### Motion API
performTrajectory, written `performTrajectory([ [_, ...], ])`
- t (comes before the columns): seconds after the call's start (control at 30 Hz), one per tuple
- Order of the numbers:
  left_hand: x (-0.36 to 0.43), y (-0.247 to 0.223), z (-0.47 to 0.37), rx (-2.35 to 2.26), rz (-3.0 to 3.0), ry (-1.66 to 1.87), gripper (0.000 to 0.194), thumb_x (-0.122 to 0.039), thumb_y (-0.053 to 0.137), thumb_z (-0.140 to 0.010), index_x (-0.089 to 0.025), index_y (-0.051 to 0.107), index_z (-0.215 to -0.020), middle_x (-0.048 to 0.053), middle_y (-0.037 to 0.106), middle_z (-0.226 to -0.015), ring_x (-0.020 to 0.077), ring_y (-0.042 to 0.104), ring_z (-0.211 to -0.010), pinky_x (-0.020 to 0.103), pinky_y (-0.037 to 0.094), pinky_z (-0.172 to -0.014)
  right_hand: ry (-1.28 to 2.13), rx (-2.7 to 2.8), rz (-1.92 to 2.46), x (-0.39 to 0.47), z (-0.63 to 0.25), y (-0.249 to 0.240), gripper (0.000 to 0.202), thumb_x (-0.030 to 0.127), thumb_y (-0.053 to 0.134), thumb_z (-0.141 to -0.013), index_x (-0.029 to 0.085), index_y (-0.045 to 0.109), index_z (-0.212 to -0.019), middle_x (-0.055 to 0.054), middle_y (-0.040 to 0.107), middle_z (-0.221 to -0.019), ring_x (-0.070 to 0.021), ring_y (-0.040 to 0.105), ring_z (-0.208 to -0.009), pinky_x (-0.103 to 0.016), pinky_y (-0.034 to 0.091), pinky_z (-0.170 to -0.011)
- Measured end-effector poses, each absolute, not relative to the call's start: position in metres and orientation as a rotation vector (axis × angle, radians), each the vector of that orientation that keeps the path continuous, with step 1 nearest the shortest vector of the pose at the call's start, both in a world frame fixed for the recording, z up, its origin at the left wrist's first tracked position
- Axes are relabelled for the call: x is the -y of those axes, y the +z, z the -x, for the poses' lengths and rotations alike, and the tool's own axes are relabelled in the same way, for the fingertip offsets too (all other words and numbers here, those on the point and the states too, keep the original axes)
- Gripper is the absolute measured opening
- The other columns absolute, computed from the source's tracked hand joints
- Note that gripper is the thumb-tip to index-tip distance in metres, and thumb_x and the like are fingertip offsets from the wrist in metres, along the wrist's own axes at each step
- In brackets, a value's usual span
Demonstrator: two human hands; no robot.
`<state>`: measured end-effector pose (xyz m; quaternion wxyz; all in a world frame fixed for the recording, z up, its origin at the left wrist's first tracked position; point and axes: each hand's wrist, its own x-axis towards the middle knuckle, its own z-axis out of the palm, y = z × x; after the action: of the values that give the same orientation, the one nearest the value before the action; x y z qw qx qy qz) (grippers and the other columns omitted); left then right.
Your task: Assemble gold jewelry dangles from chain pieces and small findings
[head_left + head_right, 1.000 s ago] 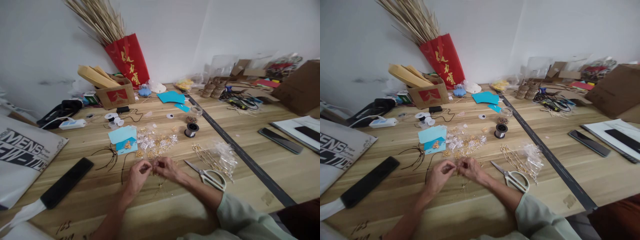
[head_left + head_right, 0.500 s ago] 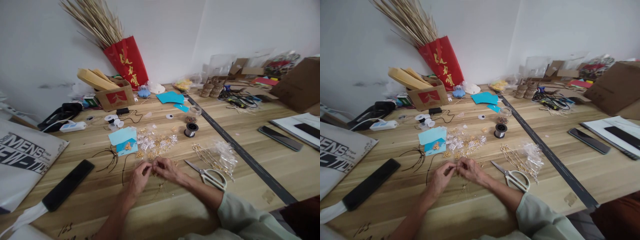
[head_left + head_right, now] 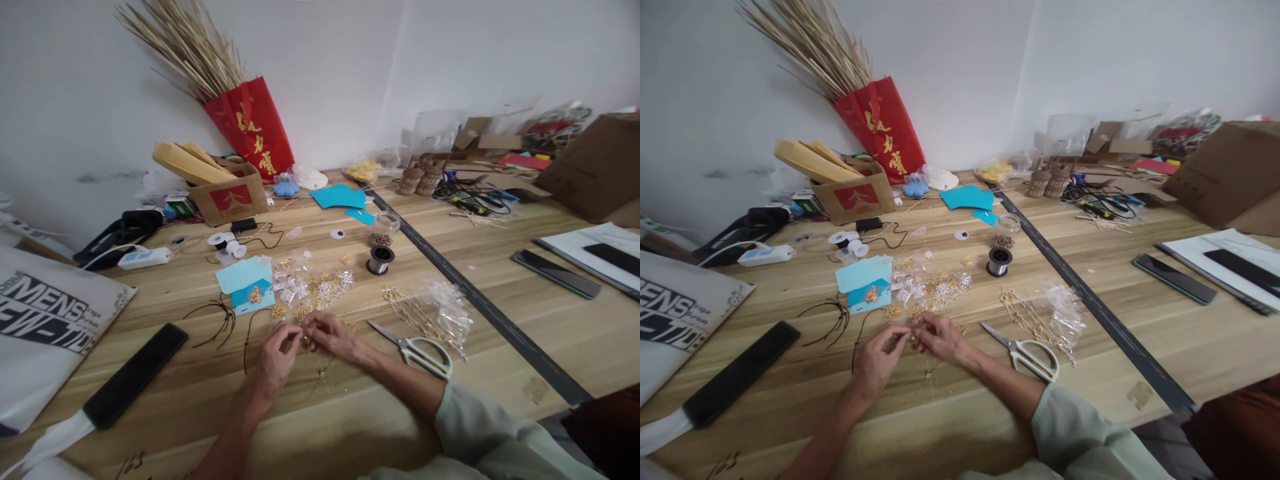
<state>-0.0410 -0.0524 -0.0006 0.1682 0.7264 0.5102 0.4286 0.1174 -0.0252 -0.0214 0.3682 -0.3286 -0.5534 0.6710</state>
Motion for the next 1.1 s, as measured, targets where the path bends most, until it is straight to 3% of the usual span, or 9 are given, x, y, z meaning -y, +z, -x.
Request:
performTrajectory([
  [0.3, 0.053, 0.000, 0.041, -1.456, -2.103, 1.223, 0.012, -0.016, 0.053, -0.077, -0.021, 0.061, -0.069, 0.002, 0.067, -0.068, 0.0152, 0.063, -0.066, 0.024, 0.050, -0.065, 1.693, 1.448, 0.944, 0.026, -0.122, -0.014, 0.029, 0.035, 0.061, -0.079, 0.015, 0.056, -0.098, 0.002, 0.059, -0.066, -0.0066, 0.055, -0.048, -0.015, 0.039, -0.042],
  [0.4, 0.053, 0.000, 0.041, -1.453, -2.103, 1.236, 0.013, -0.016, 0.053, -0.077, -0.021, 0.061, -0.069, 0.002, 0.068, -0.069, 0.0155, 0.064, -0.066, 0.024, 0.050, -0.065, 1.762, 1.411, 0.896, 0.027, -0.121, -0.014, 0.032, 0.036, 0.064, -0.076, 0.015, 0.054, -0.097, -0.001, 0.062, -0.077, -0.0079, 0.059, -0.052, -0.016, 0.043, -0.043],
  [0.63, 0.052, -0.001, 0.041, -1.440, -2.108, 1.219, 0.013, -0.016, 0.052, -0.077, -0.021, 0.060, -0.068, 0.002, 0.067, -0.069, 0.0154, 0.063, -0.066, 0.024, 0.050, -0.064, 1.847, 1.332, 0.844, 0.026, -0.119, -0.016, 0.040, 0.042, 0.068, -0.075, 0.015, 0.052, -0.098, 0.000, 0.062, -0.070, -0.0102, 0.062, -0.054, -0.019, 0.049, -0.048],
  [0.9, 0.053, 0.000, 0.041, -1.440, -2.078, 1.218, 0.013, -0.014, 0.053, -0.075, -0.021, 0.061, -0.068, 0.002, 0.067, -0.069, 0.0159, 0.063, -0.067, 0.025, 0.049, -0.064, 1.842, 1.357, 0.852, 0.027, -0.122, -0.011, 0.036, 0.036, 0.072, -0.070, 0.015, 0.053, -0.092, 0.000, 0.061, -0.078, -0.0089, 0.062, -0.056, -0.018, 0.048, -0.049],
  [1.1, 0.053, -0.002, 0.041, -1.428, -2.059, 1.202, 0.012, -0.016, 0.054, -0.076, -0.021, 0.061, -0.067, 0.002, 0.066, -0.068, 0.0156, 0.062, -0.066, 0.024, 0.049, -0.064, 1.890, 1.272, 0.828, 0.030, -0.117, -0.016, 0.047, 0.037, 0.077, -0.064, 0.016, 0.050, -0.096, 0.001, 0.060, -0.077, -0.0094, 0.062, -0.055, -0.019, 0.049, -0.048],
])
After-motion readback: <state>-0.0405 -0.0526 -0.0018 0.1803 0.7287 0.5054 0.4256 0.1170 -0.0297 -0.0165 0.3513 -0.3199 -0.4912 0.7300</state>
